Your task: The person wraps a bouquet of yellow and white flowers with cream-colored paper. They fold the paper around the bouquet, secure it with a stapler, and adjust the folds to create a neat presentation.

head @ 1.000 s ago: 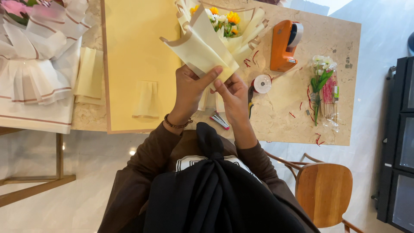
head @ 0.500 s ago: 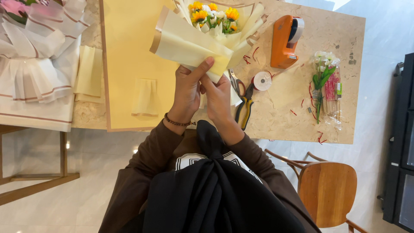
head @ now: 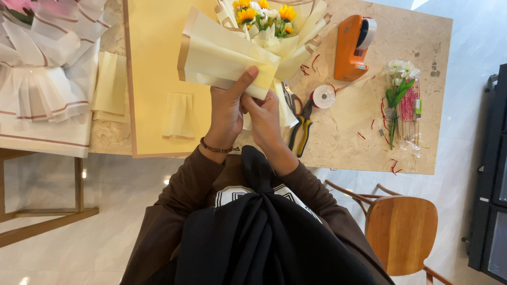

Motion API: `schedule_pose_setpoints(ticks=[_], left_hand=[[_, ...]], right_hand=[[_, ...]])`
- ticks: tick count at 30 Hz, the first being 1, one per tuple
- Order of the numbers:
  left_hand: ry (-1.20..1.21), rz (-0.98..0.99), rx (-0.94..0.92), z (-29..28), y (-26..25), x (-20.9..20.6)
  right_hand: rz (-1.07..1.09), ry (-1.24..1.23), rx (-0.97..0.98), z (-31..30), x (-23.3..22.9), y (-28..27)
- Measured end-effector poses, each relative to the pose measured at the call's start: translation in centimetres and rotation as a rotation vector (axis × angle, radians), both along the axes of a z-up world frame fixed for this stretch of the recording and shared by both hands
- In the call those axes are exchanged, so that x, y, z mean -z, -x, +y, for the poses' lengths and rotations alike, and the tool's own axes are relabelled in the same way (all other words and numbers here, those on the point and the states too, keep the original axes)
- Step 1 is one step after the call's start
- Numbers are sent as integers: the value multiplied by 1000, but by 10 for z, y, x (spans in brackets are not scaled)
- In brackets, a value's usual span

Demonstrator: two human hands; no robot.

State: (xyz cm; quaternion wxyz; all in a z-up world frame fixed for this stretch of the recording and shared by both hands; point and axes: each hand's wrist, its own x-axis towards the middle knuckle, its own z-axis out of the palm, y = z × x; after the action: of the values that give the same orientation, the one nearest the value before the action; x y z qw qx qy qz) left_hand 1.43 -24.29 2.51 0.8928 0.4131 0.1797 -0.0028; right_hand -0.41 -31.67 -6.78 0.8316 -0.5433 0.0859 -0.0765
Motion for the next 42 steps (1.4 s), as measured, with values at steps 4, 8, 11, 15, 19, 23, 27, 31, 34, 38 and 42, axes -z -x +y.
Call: schedule_pose_setpoints(ticks=[4, 8, 11, 15, 19, 23, 27, 31, 34, 38, 42], left_hand=[[-41, -44, -20, 6, -2, -9], [-127, -139, -43, 21, -10, -9], [-146, -149, -13, 24, -11, -13], [-142, -183, -1, 17, -10, -3], [-149, -173, 62, 18, -8, -9], [-189, -175, 156, 27, -4, -13], [-234, -243, 282, 29, 8, -22], [-281, -288, 323, 29, 22, -20], [-287, -325, 329, 33, 28, -16], [-369, -372, 328, 37, 34, -9], [-410, -405, 394, 41, 34, 20]], right_hand=[[-21, -47, -60, -17, -54, 13], [-11, 637, -91, -79, 28, 51], [-64, 1352, -127, -91, 77, 90], [-128, 1683, -83, -99, 114, 101], [-191, 1638, -159, -103, 118, 104], [-102, 821, -410, -114, 67, 110], [-194, 497, -364, -104, -62, 74], [-211, 450, -424, -96, -100, 55], [-236, 425, -441, -86, -108, 54], [-173, 280, -469, -87, -93, 53], [-154, 227, -488, -89, -87, 54]])
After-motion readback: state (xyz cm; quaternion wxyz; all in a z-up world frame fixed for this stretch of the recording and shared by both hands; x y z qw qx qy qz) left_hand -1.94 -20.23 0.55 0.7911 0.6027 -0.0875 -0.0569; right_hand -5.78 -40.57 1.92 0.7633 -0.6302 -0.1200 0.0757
